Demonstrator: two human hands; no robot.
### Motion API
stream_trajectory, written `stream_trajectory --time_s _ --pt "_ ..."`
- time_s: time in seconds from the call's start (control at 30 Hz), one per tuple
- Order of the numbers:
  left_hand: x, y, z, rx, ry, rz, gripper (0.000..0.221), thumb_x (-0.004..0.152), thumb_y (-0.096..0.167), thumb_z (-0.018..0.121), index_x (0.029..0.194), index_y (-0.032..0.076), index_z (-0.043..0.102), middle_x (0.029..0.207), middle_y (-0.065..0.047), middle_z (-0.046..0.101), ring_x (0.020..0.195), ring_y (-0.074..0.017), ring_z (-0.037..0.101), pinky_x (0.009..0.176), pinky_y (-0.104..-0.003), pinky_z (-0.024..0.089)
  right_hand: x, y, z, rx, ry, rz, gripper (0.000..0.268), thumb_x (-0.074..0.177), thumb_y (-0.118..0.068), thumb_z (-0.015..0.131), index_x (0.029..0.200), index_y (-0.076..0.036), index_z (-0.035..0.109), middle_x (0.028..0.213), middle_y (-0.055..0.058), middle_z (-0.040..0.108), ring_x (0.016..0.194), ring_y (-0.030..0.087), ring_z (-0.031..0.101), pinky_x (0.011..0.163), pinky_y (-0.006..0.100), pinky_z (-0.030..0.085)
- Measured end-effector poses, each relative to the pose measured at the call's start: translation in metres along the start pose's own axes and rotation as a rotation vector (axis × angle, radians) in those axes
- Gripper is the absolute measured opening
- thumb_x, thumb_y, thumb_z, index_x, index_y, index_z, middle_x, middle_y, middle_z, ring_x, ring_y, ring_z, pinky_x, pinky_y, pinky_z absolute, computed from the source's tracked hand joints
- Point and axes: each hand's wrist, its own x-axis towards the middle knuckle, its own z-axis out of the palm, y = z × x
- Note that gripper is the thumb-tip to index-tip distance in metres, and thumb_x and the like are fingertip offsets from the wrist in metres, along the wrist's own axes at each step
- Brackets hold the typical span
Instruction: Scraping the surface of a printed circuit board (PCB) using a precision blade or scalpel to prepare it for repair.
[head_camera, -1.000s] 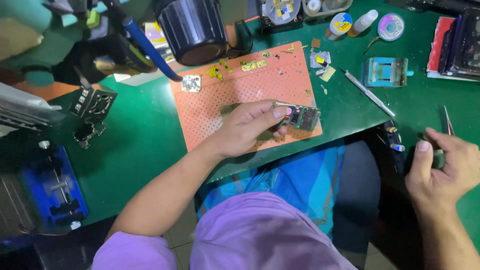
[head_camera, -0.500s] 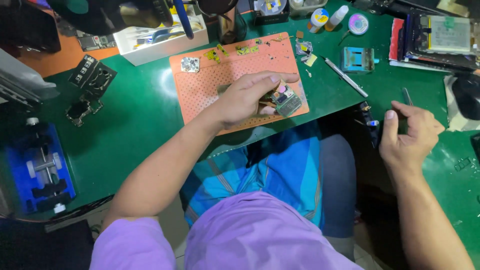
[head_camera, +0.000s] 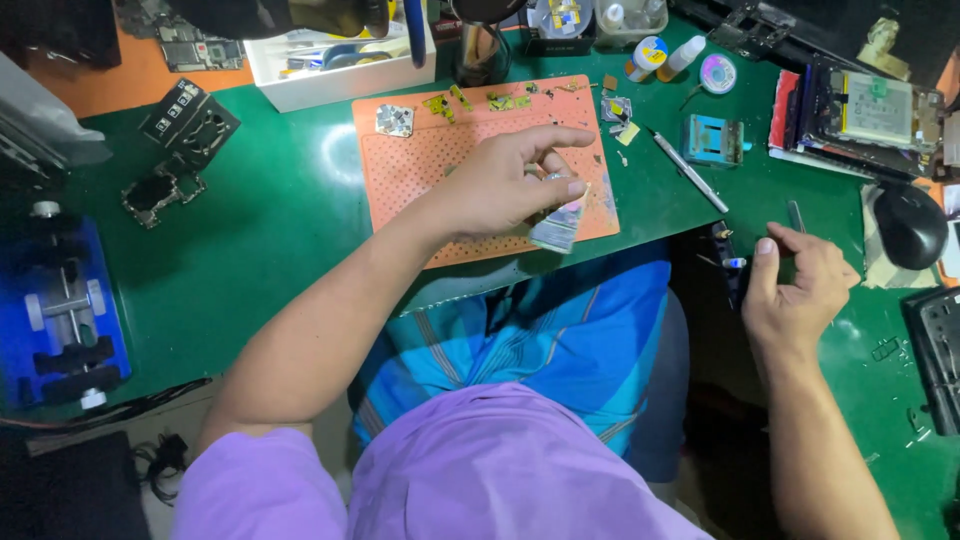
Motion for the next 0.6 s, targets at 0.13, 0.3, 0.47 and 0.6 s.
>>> stream_trajectory --time_s 0.13,0.3,0.47,0.6 --pt "-0.003 0.004 -0.019 0.269 0.004 0.041 0.056 0.092 0.035 0.069 0.144 0.022 0.054 0.1 0.005 0.079 0.088 -0.01 0.075 0.082 -0.03 0.052 -0.003 0.004 0.0 0.002 0.006 -0.03 0.014 0.114 -0.009 0.07 0.121 0.001 0.077 0.119 0.015 0.077 0.108 0.032 0.069 0.104 0.043 0.037" --pt "-0.009 -0.004 -0.037 0.618 -0.124 0.052 0.059 0.1 0.019 0.054 0.156 0.008 0.037 0.138 -0.014 0.066 0.124 -0.0276 0.066 0.096 -0.048 0.049 -0.005 0.013 0.008 -0.09 -0.069 -0.107 0.015 0.115 -0.005 0.073 0.126 0.002 0.08 0.123 0.018 0.077 0.109 0.034 0.067 0.104 0.045 0.033" --pt "-0.032 -0.024 -0.062 0.848 0.019 0.299 0.051 0.098 0.025 0.06 0.145 0.007 0.052 0.13 -0.015 0.069 0.12 -0.0369 0.06 0.09 -0.052 0.043 0.003 0.0 0.002 0.013 -0.111 -0.096 0.04 0.13 -0.013 0.052 0.132 0.017 0.078 0.125 0.031 0.073 0.115 0.045 0.067 0.108 0.05 0.042" --pt "-0.037 -0.032 -0.065 1.092 0.042 0.266 0.054 0.088 0.043 0.066 0.134 0.015 0.06 0.106 -0.005 0.073 0.099 -0.0373 0.057 0.083 -0.055 0.031 0.0 -0.007 0.009 0.224 -0.195 0.072 0.038 0.13 -0.002 0.039 0.142 0.028 0.059 0.136 0.04 0.058 0.128 0.05 0.057 0.115 0.053 0.044"
